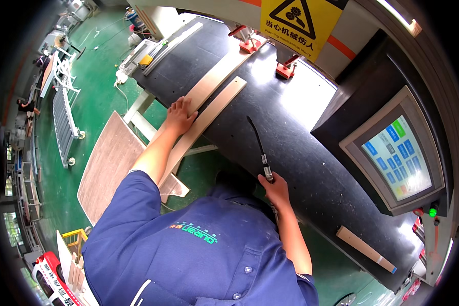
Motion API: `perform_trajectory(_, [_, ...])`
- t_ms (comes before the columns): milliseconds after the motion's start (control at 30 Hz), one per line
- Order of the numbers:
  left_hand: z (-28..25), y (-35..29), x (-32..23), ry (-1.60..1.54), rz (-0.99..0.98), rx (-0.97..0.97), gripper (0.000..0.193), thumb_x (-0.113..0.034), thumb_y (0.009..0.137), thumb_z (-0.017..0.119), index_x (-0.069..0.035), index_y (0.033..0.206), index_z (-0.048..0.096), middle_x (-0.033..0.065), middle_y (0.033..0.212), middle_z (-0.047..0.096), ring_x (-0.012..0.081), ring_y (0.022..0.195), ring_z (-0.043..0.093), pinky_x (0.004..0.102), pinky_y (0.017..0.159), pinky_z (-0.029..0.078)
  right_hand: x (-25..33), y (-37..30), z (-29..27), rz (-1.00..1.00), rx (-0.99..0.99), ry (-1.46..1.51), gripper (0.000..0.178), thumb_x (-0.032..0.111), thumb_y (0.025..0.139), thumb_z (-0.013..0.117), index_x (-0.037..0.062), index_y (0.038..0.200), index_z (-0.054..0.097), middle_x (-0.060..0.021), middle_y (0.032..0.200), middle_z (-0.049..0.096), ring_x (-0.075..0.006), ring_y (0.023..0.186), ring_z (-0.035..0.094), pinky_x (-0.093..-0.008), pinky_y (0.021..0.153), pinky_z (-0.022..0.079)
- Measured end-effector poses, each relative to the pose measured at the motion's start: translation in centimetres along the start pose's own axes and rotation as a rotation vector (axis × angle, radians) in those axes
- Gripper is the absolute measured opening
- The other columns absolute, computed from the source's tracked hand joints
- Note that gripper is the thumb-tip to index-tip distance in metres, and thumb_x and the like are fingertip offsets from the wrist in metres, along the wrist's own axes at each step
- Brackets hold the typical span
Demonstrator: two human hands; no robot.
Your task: The person repeatedly picks up wooden planks from a table, places them on a sanding machine, and operates the machine to sand the wood. They then remove the sanded planks and place them back on the table, repeating this process for multiple pieces.
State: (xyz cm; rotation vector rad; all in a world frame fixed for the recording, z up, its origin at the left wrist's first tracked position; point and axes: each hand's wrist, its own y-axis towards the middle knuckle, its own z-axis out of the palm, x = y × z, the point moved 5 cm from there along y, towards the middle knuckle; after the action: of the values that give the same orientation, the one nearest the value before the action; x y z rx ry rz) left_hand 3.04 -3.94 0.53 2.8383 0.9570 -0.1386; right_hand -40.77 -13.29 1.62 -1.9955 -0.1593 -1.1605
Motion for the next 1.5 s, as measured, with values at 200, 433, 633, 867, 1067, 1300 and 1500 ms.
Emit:
perform_trajectory(200, [0.0,0.1,-0.1,0.011,0.001,-0.012,0.067,-0.049,0.094,0.061,-0.018,0.15,0.039,0.016,0.155,0.038,0.0377,0.139,0.04,0.0489,0.114,0.033,0.4,0.1,-0.2,-0.004,-0.008,0.002,0.041,0.034,0.093,0.075,0.0061,0.074,0.051,0.0008,0.058,0.048,-0.0092,0.047,0.048,-0.0311,0.046,0.037])
perform_trajectory(433, [-0.3,0.1,-0.1,0.008,0.004,0.005,0.068,-0.049,0.094,0.061,-0.017,0.15,0.038,0.0168,0.155,0.038,0.0384,0.139,0.04,0.0488,0.114,0.033,0.2,0.3,-0.1,-0.003,-0.016,0.021,0.04,0.033,0.093,0.075,0.0064,0.074,0.051,0.001,0.058,0.048,-0.0087,0.047,0.047,-0.0308,0.045,0.036])
perform_trajectory(633, [-0.2,0.0,-0.1,0.015,0.007,0.002,0.069,-0.048,0.094,0.061,-0.016,0.15,0.038,0.017,0.155,0.038,0.0386,0.138,0.041,0.0492,0.113,0.033,0.5,0.1,-0.3,0.002,-0.062,0.024,0.039,0.034,0.092,0.075,0.0049,0.077,0.054,0.0002,0.061,0.051,-0.0097,0.049,0.049,-0.0307,0.047,0.038])
perform_trajectory(867, [0.0,0.0,0.0,0.019,0.012,-0.001,0.069,-0.047,0.094,0.061,-0.016,0.15,0.038,0.0171,0.155,0.037,0.039,0.138,0.041,0.0498,0.113,0.033,0.7,0.0,-0.9,0.037,-0.135,0.026,0.04,0.037,0.092,0.074,0.0041,0.078,0.056,-0.0011,0.062,0.053,-0.0111,0.051,0.05,-0.0319,0.048,0.04])
perform_trajectory(1067, [-0.4,0.0,-0.5,0.001,0.011,0.013,0.069,-0.047,0.094,0.061,-0.016,0.151,0.037,0.0175,0.156,0.037,0.0398,0.138,0.04,0.0508,0.114,0.033,0.4,0.1,-0.9,0.024,-0.144,0.025,0.042,0.039,0.092,0.073,0.0043,0.077,0.056,-0.0019,0.059,0.052,-0.0128,0.047,0.051,-0.0331,0.047,0.04])
perform_trajectory(1300, [0.4,0.3,0.2,0.01,0.025,0.0,0.07,-0.048,0.093,0.062,-0.017,0.151,0.037,0.0183,0.156,0.038,0.0421,0.137,0.041,0.0532,0.113,0.033,0.3,0.7,-0.6,0.025,-0.143,0.015,0.042,0.043,0.091,0.073,0.002,0.085,0.064,-0.0064,0.06,0.058,-0.0182,0.046,0.058,-0.0358,0.047,0.043])
perform_trajectory(1500, [0.4,0.3,0.1,0.034,0.031,0.011,0.069,-0.046,0.094,0.061,-0.016,0.152,0.037,0.0181,0.154,0.038,0.0401,0.138,0.039,0.0521,0.113,0.034,-0.2,1.3,-0.5,-0.02,-0.169,-0.031,0.042,0.043,0.091,0.072,0.0008,0.09,0.069,-0.0111,0.063,0.064,-0.0243,0.051,0.064,-0.0393,0.052,0.047])
